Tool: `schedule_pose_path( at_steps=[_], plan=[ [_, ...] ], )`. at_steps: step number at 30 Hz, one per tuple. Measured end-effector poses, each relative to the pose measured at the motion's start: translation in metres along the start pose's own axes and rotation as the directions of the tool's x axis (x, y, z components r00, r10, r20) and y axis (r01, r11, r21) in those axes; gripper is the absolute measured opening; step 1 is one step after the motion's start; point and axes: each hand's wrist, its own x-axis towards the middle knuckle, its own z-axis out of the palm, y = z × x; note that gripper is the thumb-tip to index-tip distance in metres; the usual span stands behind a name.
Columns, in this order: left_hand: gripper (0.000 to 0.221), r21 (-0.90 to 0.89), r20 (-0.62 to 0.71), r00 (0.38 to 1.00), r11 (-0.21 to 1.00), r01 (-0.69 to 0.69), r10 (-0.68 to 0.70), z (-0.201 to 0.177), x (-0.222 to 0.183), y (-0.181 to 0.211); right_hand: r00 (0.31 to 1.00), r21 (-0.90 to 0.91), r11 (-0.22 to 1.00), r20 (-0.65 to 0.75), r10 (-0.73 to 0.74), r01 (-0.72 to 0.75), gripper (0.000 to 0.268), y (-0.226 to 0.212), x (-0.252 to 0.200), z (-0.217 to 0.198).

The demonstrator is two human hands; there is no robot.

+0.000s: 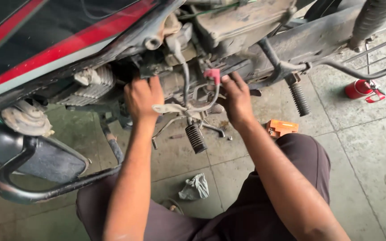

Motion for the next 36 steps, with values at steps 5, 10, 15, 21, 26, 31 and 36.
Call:
schedule_pose_path(
  at_steps=[5,10,15,21,26,31,36],
  plan=[
    [0.028,-0.029,0.019,0.998,0.997,-0.066,0.067,-0.011,0.002,0.003,0.974,-0.025,0.992,0.195,-0.117,0.124,0.046,0.000,-0.001,0.005],
    [0.026,-0.036,0.021,0.994,0.994,-0.106,0.107,-0.009,0.002,0.001,0.993,-0.044,0.999,0.115,0.033,-0.029,0.058,-0.013,0.013,0.002],
    [0.029,0.009,0.015,0.998,0.998,-0.058,0.058,-0.010,0.002,0.004,0.973,-0.238,0.960,0.210,-0.096,0.146,0.056,-0.036,0.002,0.005],
    [0.029,0.026,0.019,0.999,0.998,-0.048,0.048,-0.009,0.001,-0.007,0.988,-0.306,0.946,0.139,-0.071,0.111,0.049,-0.041,-0.004,0.012],
    [0.030,-0.025,0.064,0.998,0.999,-0.026,0.027,-0.028,0.004,0.011,0.997,-0.360,0.930,0.008,-0.073,0.071,0.045,-0.039,-0.010,0.019],
    [0.037,0.080,0.031,0.999,0.997,0.007,-0.010,-0.014,-0.008,0.009,0.965,-0.410,0.879,0.007,-0.263,0.243,0.047,-0.045,-0.020,0.037],
    [0.038,0.071,-0.048,0.999,0.997,-0.013,0.016,-0.003,-0.013,0.007,0.953,-0.469,0.851,-0.060,-0.296,0.235,0.046,-0.052,-0.014,0.040]
  ],
)
